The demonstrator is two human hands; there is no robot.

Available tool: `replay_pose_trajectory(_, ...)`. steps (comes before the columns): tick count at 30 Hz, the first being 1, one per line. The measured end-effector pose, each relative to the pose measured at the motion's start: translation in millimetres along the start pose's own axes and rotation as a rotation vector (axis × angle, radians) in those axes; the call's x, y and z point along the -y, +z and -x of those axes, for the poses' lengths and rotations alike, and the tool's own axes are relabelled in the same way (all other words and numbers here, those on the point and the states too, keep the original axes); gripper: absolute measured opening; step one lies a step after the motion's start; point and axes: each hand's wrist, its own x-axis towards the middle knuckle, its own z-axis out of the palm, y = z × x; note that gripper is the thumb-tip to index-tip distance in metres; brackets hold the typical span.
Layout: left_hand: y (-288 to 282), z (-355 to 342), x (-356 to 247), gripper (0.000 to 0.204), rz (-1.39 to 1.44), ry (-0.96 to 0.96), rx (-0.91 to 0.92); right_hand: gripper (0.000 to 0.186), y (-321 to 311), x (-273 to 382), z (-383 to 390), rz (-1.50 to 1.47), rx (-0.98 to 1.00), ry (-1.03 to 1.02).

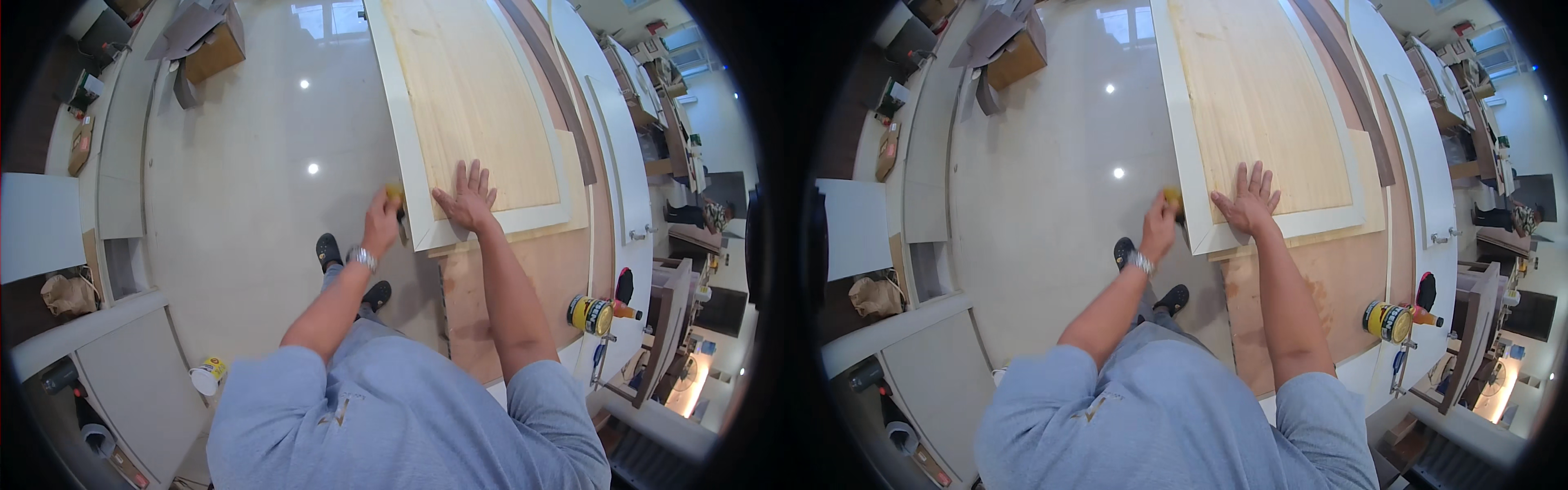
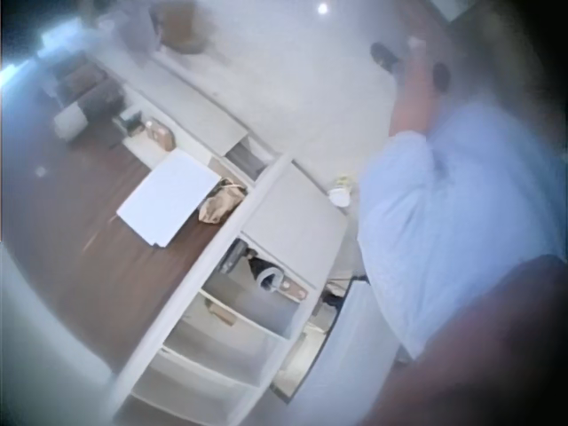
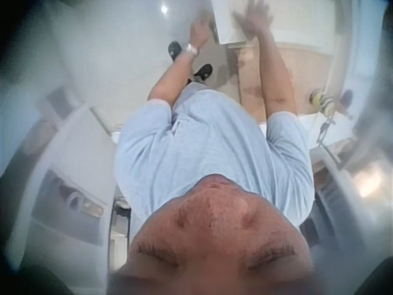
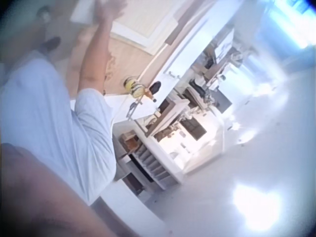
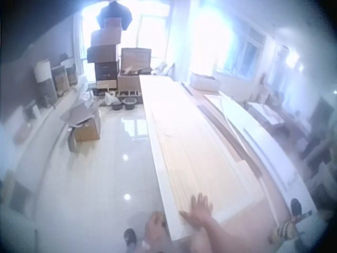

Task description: The person applies a flexible edging strip to the side of a large wood panel by hand, then uses a brush to apply a substance to the panel and tools to press the edging firmly into place.

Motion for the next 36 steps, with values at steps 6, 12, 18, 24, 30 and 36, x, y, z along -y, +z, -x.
replay_pose_trajectory(6, -8.3, -53.7, -4.8, 0.029, 0.113, 0.181, -0.004, 0.096, 0.8, -0.1, -1.4, 0.017, 0.011, -0.003)
replay_pose_trajectory(12, -10.0, -6.3, -6.5, 0.031, 0.140, 0.012, 0.101, 0.096, 2.7, 4.0, -3.4, 0.012, -0.016, 0.000)
replay_pose_trajectory(18, -12.3, 11.8, 2.3, 0.032, 0.295, 0.050, 0.209, 0.091, -3.4, 2.6, -1.4, -0.016, -0.087, -0.042)
replay_pose_trajectory(24, -64.3, 90.8, -24.1, 0.029, -0.016, 0.151, 0.508, 0.044, 34.9, 7.7, -13.3, -0.258, -0.227, -0.013)
replay_pose_trajectory(30, -103.0, 82.0, -33.3, 0.037, -0.624, 0.355, 1.053, 0.013, 79.7, 23.2, 160.7, -0.766, -0.361, -0.253)
replay_pose_trajectory(36, -57.8, 82.6, 11.7, 0.038, -0.983, 0.390, 1.824, 0.025, 334.6, 0.1, 404.0, -0.974, -0.569, 0.817)
